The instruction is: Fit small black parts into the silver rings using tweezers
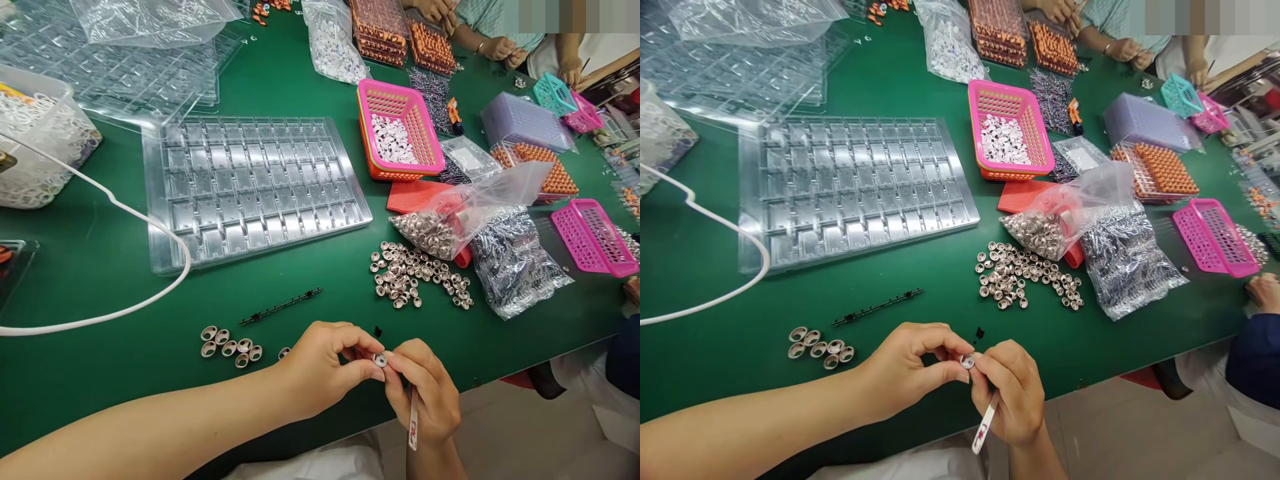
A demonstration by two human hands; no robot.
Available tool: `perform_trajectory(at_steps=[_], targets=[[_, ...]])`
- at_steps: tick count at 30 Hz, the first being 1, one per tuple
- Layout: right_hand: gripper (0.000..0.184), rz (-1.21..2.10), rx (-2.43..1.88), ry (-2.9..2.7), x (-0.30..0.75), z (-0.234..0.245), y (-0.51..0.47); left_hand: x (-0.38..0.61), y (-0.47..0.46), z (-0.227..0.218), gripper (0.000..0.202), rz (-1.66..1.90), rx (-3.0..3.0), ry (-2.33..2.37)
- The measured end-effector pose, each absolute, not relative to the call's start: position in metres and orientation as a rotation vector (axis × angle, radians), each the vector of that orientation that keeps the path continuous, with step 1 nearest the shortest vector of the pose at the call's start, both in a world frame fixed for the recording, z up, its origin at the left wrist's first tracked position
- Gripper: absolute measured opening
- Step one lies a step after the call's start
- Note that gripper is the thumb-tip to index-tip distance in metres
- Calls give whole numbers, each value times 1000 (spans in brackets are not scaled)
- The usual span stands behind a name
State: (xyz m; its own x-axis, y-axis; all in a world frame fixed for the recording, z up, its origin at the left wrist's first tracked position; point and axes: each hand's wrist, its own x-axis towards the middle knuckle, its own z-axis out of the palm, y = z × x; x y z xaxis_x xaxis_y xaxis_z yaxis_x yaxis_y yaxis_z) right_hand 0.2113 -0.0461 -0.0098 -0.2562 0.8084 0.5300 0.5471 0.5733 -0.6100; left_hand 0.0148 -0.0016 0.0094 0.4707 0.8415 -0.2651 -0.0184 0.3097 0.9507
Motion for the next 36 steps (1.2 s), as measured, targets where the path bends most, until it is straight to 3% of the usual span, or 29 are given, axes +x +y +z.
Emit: perform_trajectory(at_steps=[10, 19, 28, 36], targets=[[36, 396, -1095, -1957, 212, -9, -46, 14, 0, 12, 13, 661, 1117, 895], [32, 593, -1091, -1871, 211, -5, -40, 11, 3, 16, 26, 507, 997, 825], [29, 584, -1112, -1870, 212, -9, -42, 13, 3, 14, 50, 454, 665, 754], [27, 554, -1099, -1890, 210, -8, -40, 15, 3, 14, 52, 451, 614, 737]])
